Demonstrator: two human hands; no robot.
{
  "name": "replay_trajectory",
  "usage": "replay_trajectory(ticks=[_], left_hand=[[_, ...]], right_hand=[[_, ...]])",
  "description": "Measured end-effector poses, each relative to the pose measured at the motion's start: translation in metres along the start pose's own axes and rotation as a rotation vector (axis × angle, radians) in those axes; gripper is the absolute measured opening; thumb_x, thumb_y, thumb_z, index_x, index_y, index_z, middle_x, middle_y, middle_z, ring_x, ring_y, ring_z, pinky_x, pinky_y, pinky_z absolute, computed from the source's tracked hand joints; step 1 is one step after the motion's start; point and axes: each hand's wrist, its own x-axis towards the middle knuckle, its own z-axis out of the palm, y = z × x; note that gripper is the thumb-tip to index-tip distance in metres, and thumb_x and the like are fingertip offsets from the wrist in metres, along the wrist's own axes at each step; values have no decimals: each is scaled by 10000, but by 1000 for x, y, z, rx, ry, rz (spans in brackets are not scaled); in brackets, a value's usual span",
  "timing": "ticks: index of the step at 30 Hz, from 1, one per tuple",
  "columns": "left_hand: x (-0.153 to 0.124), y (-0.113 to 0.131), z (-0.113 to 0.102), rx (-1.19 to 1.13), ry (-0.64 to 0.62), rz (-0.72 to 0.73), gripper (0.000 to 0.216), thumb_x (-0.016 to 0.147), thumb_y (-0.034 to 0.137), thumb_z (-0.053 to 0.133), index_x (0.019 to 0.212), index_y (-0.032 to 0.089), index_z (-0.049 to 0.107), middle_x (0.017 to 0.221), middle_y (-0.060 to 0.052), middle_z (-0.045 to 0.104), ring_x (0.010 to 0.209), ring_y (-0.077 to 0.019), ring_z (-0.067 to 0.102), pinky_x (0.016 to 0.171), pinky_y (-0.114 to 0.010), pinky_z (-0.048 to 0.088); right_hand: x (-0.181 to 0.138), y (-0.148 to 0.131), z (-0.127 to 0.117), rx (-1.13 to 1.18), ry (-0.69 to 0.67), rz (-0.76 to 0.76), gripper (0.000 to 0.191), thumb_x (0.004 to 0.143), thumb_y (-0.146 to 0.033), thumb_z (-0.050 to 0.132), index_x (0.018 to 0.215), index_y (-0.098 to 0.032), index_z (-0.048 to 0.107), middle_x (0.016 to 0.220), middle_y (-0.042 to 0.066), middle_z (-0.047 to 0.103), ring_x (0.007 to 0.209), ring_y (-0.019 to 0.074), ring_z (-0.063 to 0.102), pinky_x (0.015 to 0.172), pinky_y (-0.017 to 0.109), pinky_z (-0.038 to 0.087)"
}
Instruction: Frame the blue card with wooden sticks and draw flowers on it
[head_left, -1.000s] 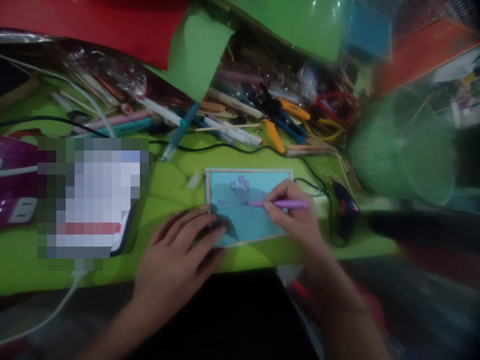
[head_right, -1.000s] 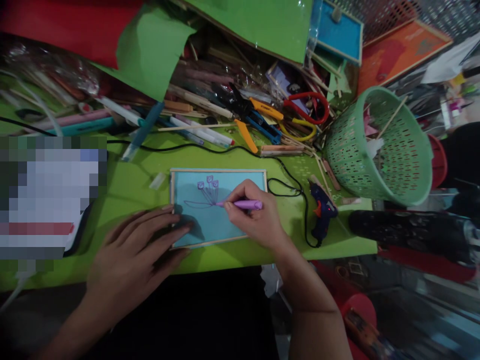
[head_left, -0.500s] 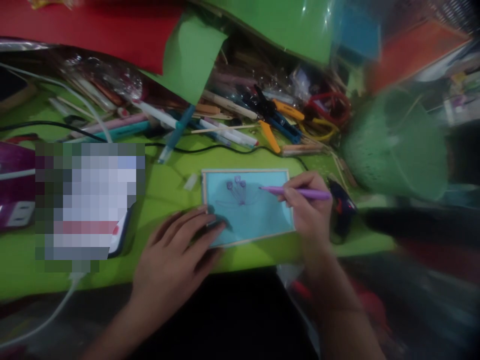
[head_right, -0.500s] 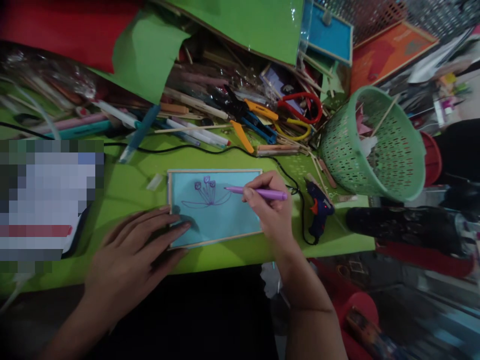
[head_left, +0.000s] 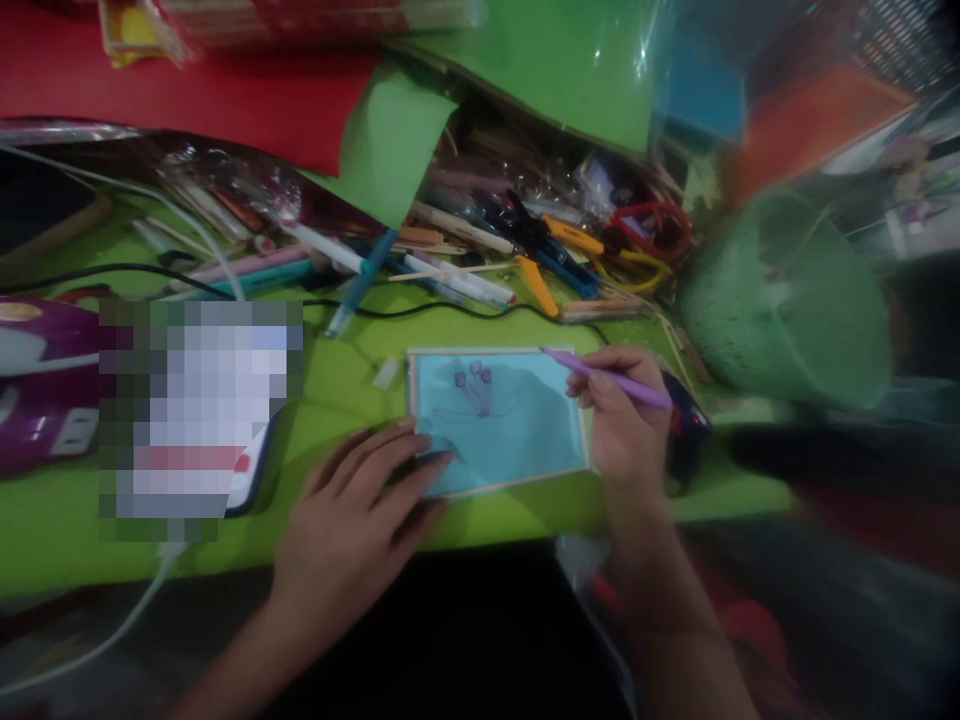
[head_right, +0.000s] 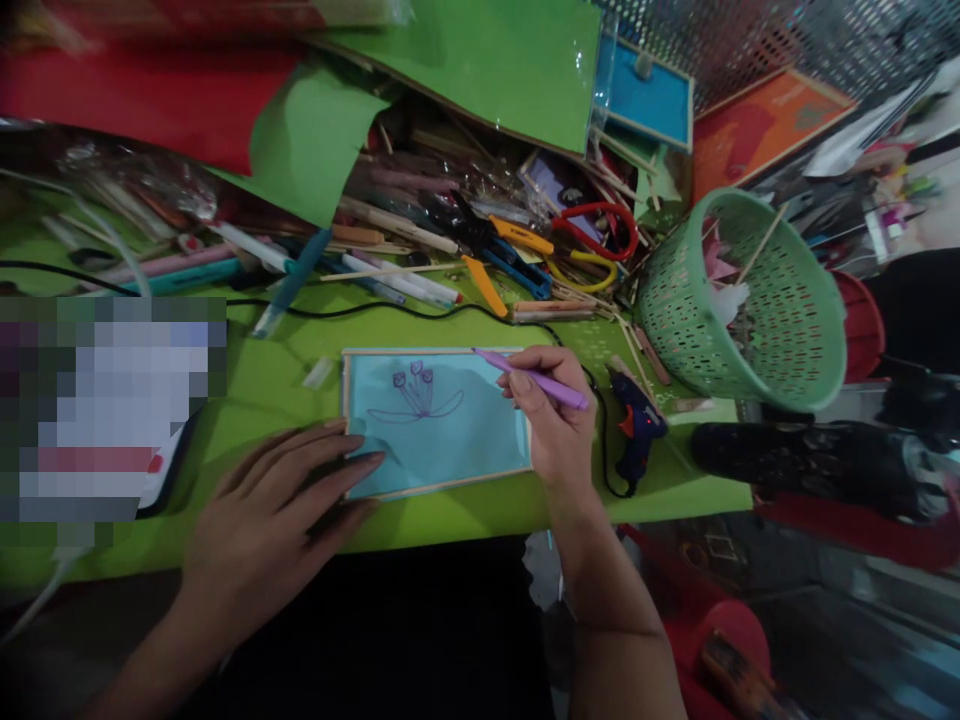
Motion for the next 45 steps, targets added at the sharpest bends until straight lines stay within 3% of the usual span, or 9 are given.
replay_trajectory(ticks=[10,21,27,32,38,45], left_hand=[[0,1,3,-7,64,-75,292,933,141,711,1210,229,684,1244,-87,735,1229,-296,684,1032,-493,558],[2,7,0,33,64,-110,222,971,204,666,1185,236,717,1278,-87,748,1263,-305,679,1051,-511,556],[18,36,3,81,-98,31,388,1055,286,553,1432,205,598,1497,-85,647,1441,-249,559,1258,-472,373],[42,59,25,104,-245,144,542,1050,449,563,1512,169,513,1638,-104,496,1526,-249,456,1283,-445,308],[51,69,49,138,-357,100,649,1041,479,560,1585,157,409,1681,-94,431,1545,-242,420,1287,-423,243],[57,73,54,209,-392,82,681,1058,527,505,1621,171,359,1717,-69,366,1585,-233,343,1306,-402,173]], right_hand=[[-4,-10,-7,158,48,-59,92,898,-268,688,975,-226,717,809,13,694,678,145,608,623,286,478],[-11,-22,-20,177,120,-173,106,921,-332,651,956,-235,673,788,13,638,656,167,599,585,307,441],[-15,-23,-34,298,207,-184,75,870,-281,674,915,-223,686,789,13,631,621,158,602,525,292,388],[-30,-7,-49,343,160,-127,80,890,-259,654,931,-220,711,827,28,642,653,167,608,538,300,404],[-56,18,-67,392,57,22,98,904,-258,635,944,-231,720,808,18,634,690,168,597,589,304,438],[-70,28,-77,578,10,165,95,922,-272,640,957,-222,714,836,0,639,703,142,597,620,288,457]])
